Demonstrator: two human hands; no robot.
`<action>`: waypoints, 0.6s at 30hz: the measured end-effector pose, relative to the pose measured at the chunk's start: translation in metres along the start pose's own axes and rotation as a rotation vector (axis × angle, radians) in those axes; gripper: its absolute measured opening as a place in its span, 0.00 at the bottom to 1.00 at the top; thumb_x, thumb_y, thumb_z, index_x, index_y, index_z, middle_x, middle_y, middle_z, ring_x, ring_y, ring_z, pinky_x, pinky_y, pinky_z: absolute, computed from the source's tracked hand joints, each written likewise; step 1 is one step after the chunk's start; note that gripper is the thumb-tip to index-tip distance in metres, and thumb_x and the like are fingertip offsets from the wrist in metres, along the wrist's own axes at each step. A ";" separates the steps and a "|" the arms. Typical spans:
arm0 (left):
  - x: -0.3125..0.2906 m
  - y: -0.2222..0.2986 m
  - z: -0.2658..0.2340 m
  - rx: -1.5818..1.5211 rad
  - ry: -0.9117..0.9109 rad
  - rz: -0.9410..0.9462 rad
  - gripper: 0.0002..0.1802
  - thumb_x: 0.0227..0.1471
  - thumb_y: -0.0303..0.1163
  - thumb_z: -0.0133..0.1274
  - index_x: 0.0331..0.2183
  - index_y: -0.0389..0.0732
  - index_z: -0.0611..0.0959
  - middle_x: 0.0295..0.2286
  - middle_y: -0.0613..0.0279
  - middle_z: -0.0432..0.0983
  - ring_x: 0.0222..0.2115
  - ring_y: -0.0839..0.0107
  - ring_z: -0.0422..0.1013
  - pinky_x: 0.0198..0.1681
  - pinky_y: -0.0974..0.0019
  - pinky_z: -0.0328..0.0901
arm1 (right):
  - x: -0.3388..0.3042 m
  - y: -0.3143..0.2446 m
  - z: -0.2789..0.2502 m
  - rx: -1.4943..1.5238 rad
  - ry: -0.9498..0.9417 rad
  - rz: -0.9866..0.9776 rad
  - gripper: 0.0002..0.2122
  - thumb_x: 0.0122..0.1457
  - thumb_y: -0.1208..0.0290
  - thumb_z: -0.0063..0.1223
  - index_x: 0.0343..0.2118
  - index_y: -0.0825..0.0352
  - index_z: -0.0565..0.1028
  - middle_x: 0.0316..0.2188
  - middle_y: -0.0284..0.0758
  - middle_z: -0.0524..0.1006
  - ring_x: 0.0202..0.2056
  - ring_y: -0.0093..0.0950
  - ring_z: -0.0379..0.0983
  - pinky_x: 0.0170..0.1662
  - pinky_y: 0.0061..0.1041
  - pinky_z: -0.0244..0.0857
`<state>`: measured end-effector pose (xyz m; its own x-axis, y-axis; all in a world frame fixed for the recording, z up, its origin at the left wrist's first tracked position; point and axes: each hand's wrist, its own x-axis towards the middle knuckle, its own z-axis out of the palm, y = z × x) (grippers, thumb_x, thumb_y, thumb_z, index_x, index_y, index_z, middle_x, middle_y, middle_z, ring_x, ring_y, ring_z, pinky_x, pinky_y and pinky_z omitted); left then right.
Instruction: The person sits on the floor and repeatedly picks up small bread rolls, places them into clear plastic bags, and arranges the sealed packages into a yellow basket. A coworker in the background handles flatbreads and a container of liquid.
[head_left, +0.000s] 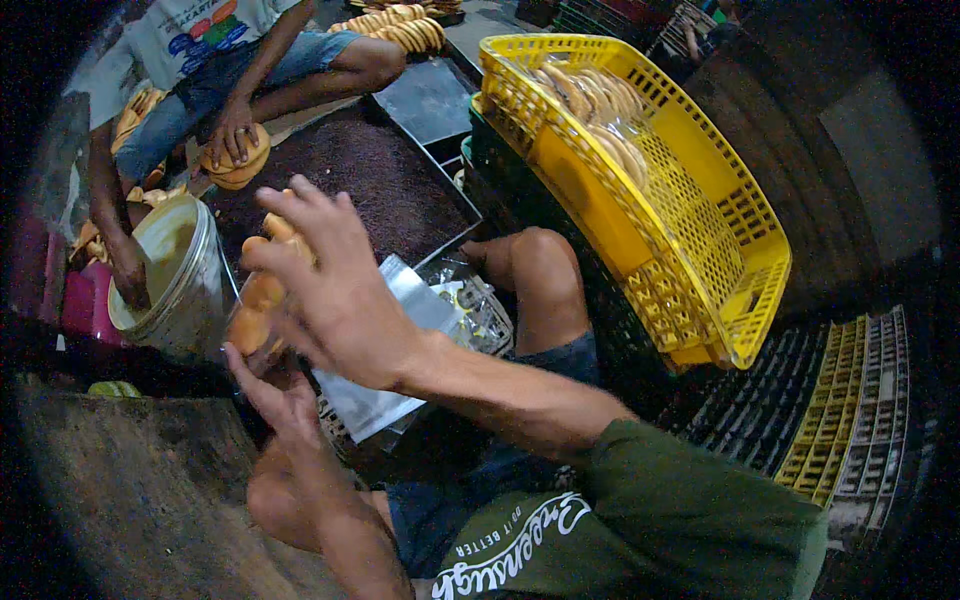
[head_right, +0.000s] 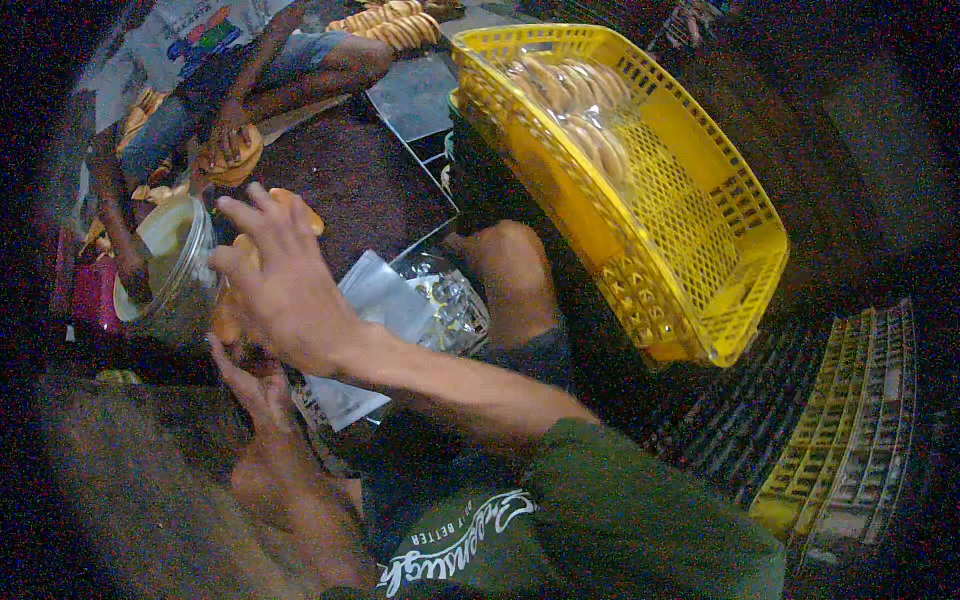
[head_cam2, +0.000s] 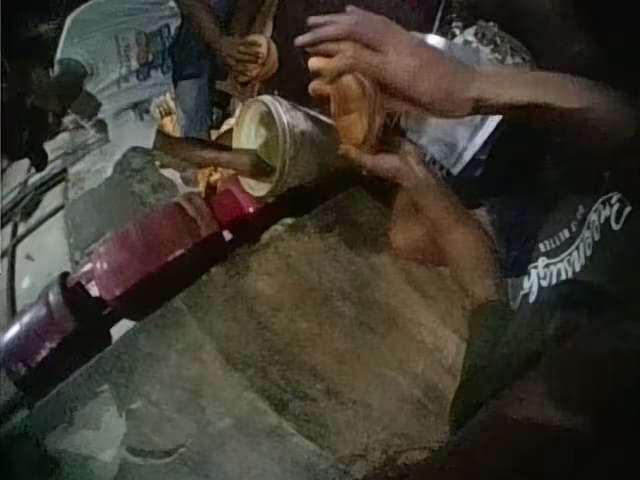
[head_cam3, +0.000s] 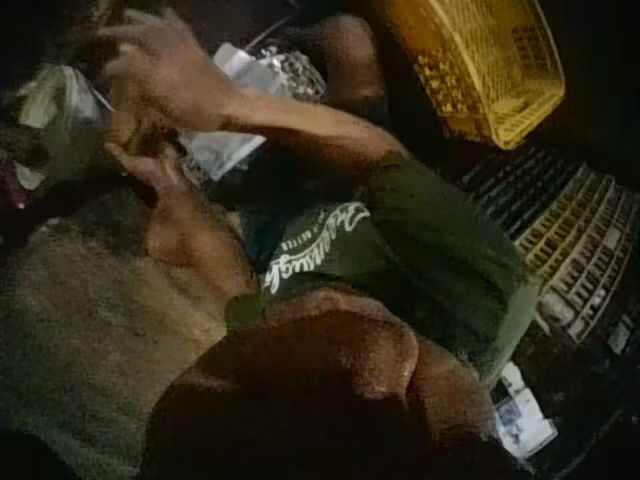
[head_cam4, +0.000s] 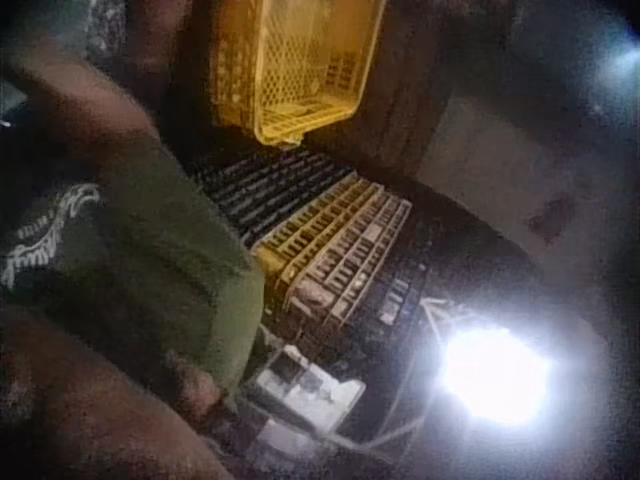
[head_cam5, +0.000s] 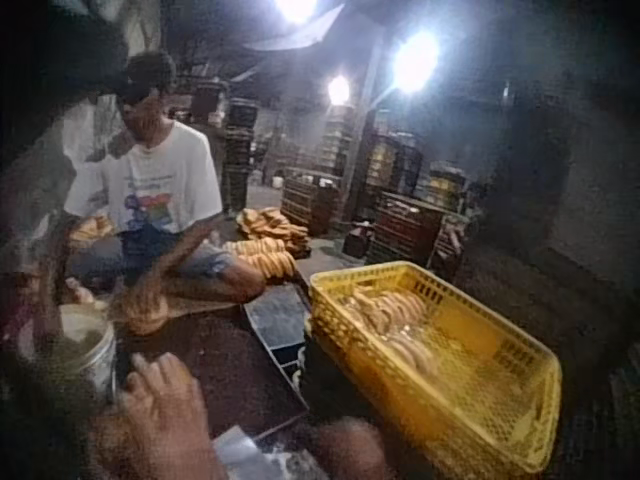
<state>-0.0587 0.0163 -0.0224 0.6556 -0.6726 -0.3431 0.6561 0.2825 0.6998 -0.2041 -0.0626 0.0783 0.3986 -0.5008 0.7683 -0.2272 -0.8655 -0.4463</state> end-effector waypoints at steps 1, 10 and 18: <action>-0.001 -0.001 -0.005 0.143 0.037 -0.041 0.40 0.57 0.61 0.49 0.57 0.36 0.68 0.50 0.52 0.71 0.51 0.60 0.69 0.51 0.59 0.68 | 0.005 -0.016 -0.002 -0.057 -0.060 -0.041 0.29 0.47 0.67 0.63 0.54 0.60 0.66 0.59 0.49 0.63 0.63 0.50 0.55 0.63 0.58 0.46; 0.021 -0.018 0.003 0.829 -0.269 0.166 0.41 0.58 0.62 0.45 0.55 0.33 0.69 0.33 0.45 0.80 0.29 0.61 0.79 0.32 0.56 0.73 | 0.095 0.115 -0.111 -0.506 -0.507 0.148 0.27 0.45 0.70 0.66 0.50 0.65 0.69 0.37 0.46 0.79 0.36 0.44 0.78 0.35 0.40 0.73; 0.029 -0.131 -0.003 2.178 -0.806 0.357 0.34 0.50 0.60 0.58 0.20 0.33 0.82 0.20 0.51 0.80 0.18 0.63 0.77 0.27 0.61 0.71 | 0.032 0.312 -0.385 -1.289 -0.617 0.788 0.28 0.56 0.50 0.57 0.49 0.71 0.71 0.40 0.47 0.79 0.45 0.43 0.76 0.48 0.40 0.68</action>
<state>-0.1243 -0.0387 -0.1260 0.0337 -0.9647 -0.2611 -0.9687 -0.0959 0.2291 -0.6043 -0.3505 0.1402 0.0336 -0.9925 0.1179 -0.9589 0.0012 0.2836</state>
